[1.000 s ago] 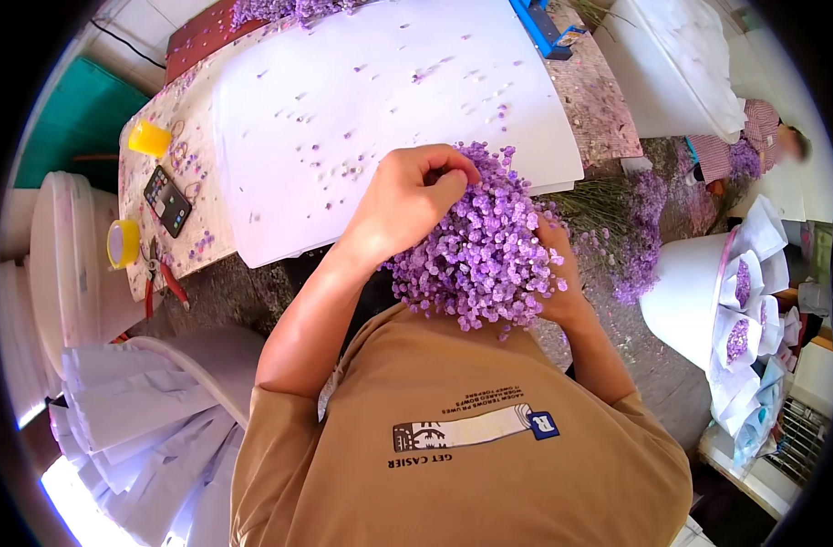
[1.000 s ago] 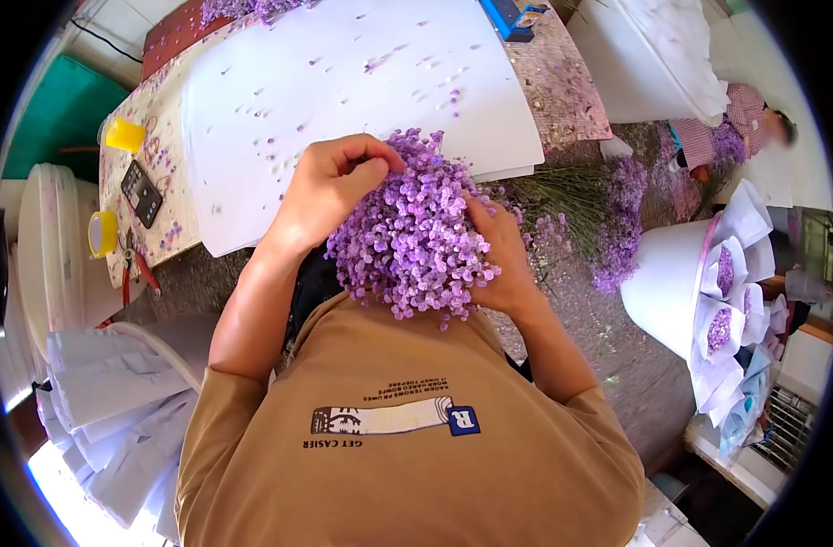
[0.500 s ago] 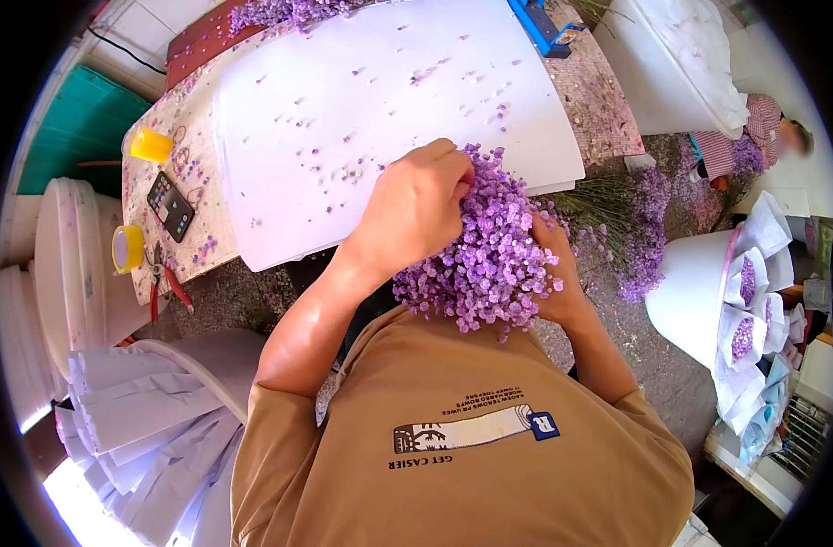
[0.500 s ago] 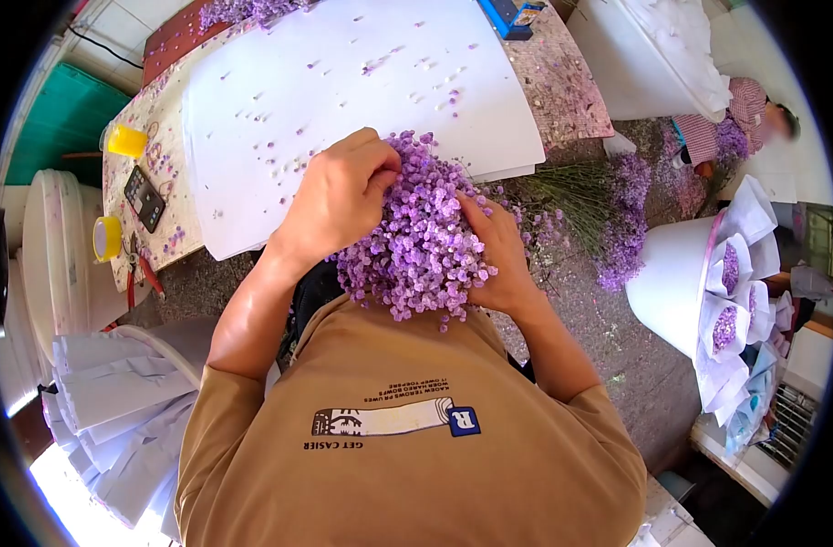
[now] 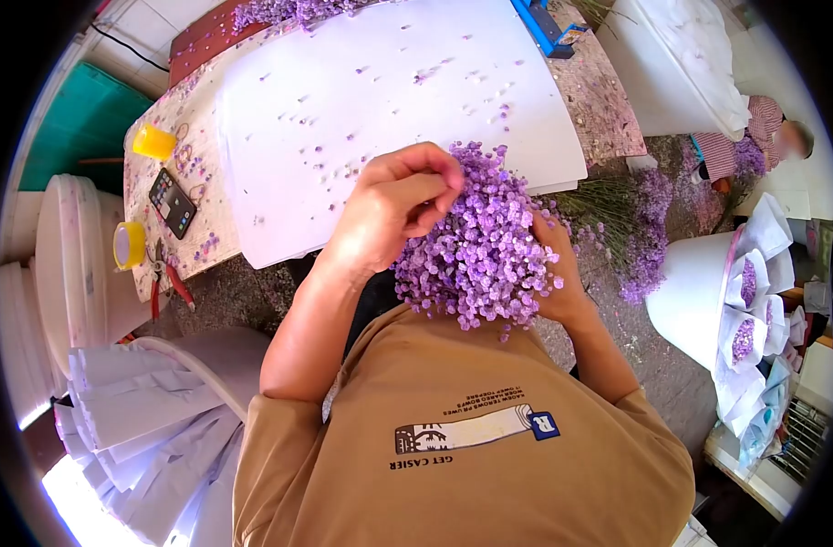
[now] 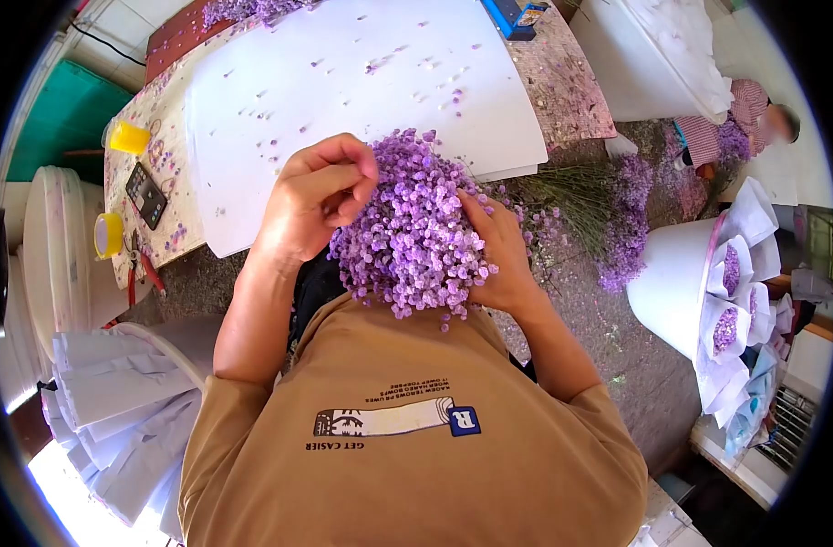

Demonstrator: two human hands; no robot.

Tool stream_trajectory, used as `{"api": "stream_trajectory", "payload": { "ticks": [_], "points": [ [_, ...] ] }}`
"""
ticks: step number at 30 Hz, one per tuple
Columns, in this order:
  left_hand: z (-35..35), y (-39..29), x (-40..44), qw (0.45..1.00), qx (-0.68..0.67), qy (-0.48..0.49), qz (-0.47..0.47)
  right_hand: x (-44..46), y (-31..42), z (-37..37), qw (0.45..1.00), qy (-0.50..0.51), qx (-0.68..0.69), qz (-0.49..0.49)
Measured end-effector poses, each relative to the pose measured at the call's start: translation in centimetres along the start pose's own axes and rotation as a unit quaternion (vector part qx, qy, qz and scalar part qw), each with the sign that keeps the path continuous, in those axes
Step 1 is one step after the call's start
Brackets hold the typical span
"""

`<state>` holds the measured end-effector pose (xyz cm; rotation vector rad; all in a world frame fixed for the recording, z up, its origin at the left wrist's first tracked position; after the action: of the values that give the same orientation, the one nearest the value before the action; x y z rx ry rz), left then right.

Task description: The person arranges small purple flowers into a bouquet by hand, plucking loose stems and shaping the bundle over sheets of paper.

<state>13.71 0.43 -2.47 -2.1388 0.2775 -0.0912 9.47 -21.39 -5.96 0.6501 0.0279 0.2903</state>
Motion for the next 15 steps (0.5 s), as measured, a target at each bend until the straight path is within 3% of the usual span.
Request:
{"api": "stream_trajectory", "payload": {
  "ticks": [2, 4, 5, 11, 15],
  "points": [
    [-0.5, 0.7, 0.9, 0.999, 0.047, 0.017, 0.016, 0.0, -0.1, -0.1, 1.000, 0.005, 0.000, 0.000],
    [-2.3, -1.0, 2.2, 0.928, 0.334, 0.092, -0.140, 0.1, -0.4, -0.4, 1.000, 0.011, 0.001, -0.001],
    [-1.6, -0.6, 2.5, 0.901, 0.422, 0.084, -0.053, 0.2, -0.5, -0.4, 1.000, 0.011, 0.001, -0.001],
    [-2.2, -0.6, 2.9, 0.817, 0.545, 0.127, -0.141, 0.0, -0.4, -0.2, 1.000, 0.010, 0.008, 0.019],
    [-2.5, -0.2, 2.7, 0.797, 0.570, 0.135, -0.144, 0.3, -0.4, -0.3, 1.000, 0.023, 0.009, 0.011]
  ]
}}
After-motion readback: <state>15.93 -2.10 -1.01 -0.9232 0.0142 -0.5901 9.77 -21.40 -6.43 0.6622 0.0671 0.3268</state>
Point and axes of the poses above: each hand's wrist, its own x-axis towards the middle knuckle, its own z-axis out of the back of the hand, y = z × x, the point moved 7 cm from there along x, towards the middle knuckle, and after that the axes turned 14 degrees about -z, right-handed, at the moved point
